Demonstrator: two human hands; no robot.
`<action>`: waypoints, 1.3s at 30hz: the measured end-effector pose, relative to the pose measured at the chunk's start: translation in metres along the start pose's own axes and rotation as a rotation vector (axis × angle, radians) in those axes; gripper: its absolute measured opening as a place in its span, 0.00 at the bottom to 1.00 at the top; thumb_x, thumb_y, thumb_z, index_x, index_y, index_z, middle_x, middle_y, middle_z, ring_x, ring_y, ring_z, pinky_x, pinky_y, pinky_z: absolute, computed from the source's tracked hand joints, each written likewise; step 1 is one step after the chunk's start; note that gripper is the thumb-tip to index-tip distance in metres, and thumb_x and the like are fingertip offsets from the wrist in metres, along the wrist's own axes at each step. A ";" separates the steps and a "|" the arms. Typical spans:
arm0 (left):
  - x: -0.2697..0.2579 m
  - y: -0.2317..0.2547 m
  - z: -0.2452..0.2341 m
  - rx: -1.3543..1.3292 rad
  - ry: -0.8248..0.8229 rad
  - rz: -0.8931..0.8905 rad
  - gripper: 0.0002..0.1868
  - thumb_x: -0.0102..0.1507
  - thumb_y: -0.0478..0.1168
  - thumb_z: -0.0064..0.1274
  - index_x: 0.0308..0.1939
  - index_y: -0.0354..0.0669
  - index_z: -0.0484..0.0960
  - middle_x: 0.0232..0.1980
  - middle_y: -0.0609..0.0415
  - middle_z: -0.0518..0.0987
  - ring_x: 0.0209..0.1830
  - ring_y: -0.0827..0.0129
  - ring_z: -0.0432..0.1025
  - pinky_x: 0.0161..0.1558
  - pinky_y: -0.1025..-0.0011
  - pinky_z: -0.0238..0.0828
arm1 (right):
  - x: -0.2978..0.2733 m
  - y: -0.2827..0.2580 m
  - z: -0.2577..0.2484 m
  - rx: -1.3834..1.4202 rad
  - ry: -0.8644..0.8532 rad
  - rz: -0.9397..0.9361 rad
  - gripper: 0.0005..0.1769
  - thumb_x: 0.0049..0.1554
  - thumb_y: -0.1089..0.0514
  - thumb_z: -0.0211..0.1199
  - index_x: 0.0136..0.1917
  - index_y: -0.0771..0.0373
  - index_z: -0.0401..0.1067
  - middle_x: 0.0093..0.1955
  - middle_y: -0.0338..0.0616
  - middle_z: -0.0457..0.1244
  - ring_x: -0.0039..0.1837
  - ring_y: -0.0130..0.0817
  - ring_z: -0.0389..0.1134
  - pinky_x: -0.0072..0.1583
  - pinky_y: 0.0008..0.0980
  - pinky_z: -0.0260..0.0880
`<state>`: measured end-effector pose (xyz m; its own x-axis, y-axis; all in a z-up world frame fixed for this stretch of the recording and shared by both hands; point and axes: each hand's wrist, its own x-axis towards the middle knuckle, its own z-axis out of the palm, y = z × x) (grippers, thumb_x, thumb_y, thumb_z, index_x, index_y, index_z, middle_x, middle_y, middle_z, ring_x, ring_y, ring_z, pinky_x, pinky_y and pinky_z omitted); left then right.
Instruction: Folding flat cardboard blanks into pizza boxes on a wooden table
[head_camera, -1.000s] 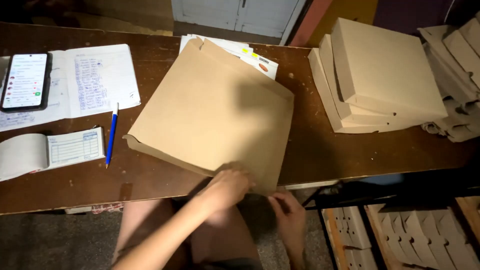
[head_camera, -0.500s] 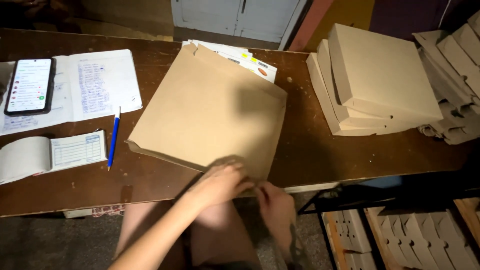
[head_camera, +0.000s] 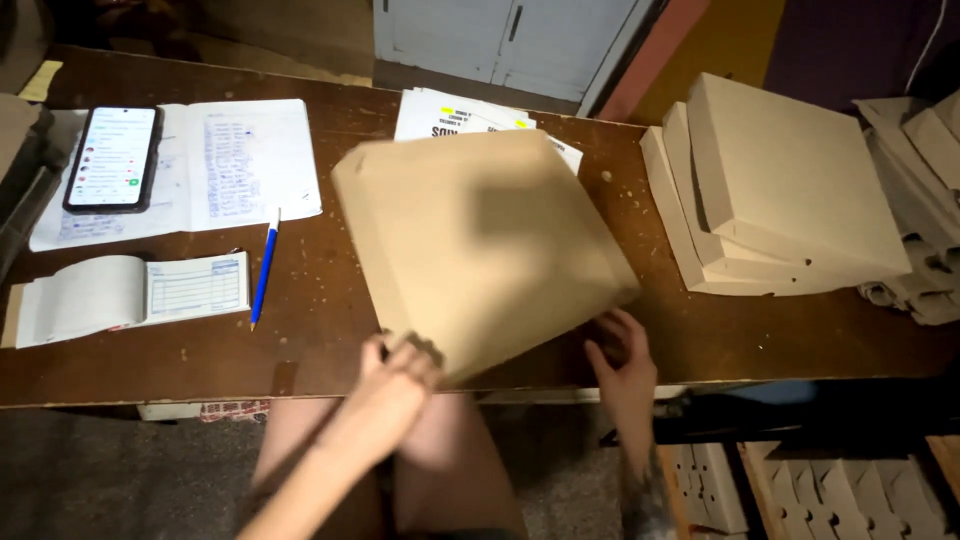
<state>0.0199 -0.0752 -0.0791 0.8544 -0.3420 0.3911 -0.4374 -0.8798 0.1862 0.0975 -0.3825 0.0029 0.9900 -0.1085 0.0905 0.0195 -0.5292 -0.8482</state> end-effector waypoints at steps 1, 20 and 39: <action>0.001 0.013 -0.005 -0.001 0.001 -0.003 0.15 0.65 0.39 0.42 0.55 0.48 0.76 0.57 0.57 0.74 0.63 0.64 0.62 0.62 0.41 0.49 | -0.002 -0.006 0.004 -0.002 -0.003 -0.002 0.32 0.55 0.58 0.66 0.72 0.51 0.64 0.67 0.40 0.69 0.68 0.37 0.68 0.66 0.38 0.66; 0.045 0.041 -0.027 -0.440 -0.153 0.092 0.05 0.62 0.38 0.55 0.36 0.55 0.86 0.37 0.60 0.81 0.44 0.58 0.74 0.52 0.63 0.63 | -0.099 0.024 0.037 0.022 -0.125 -0.350 0.04 0.56 0.60 0.68 0.45 0.61 0.81 0.50 0.42 0.71 0.56 0.35 0.71 0.61 0.32 0.69; 0.073 0.037 -0.052 -0.492 -0.414 -0.072 0.14 0.71 0.47 0.47 0.39 0.44 0.84 0.42 0.48 0.83 0.39 0.48 0.78 0.41 0.53 0.73 | -0.098 0.002 0.073 -0.441 -0.057 -0.528 0.08 0.63 0.53 0.59 0.51 0.51 0.77 0.41 0.37 0.65 0.39 0.37 0.70 0.40 0.37 0.68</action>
<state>0.0511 -0.1158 0.0033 0.8809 -0.4733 0.0006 -0.3684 -0.6848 0.6287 0.0103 -0.3114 -0.0456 0.8694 0.2963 0.3954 0.4547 -0.7930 -0.4055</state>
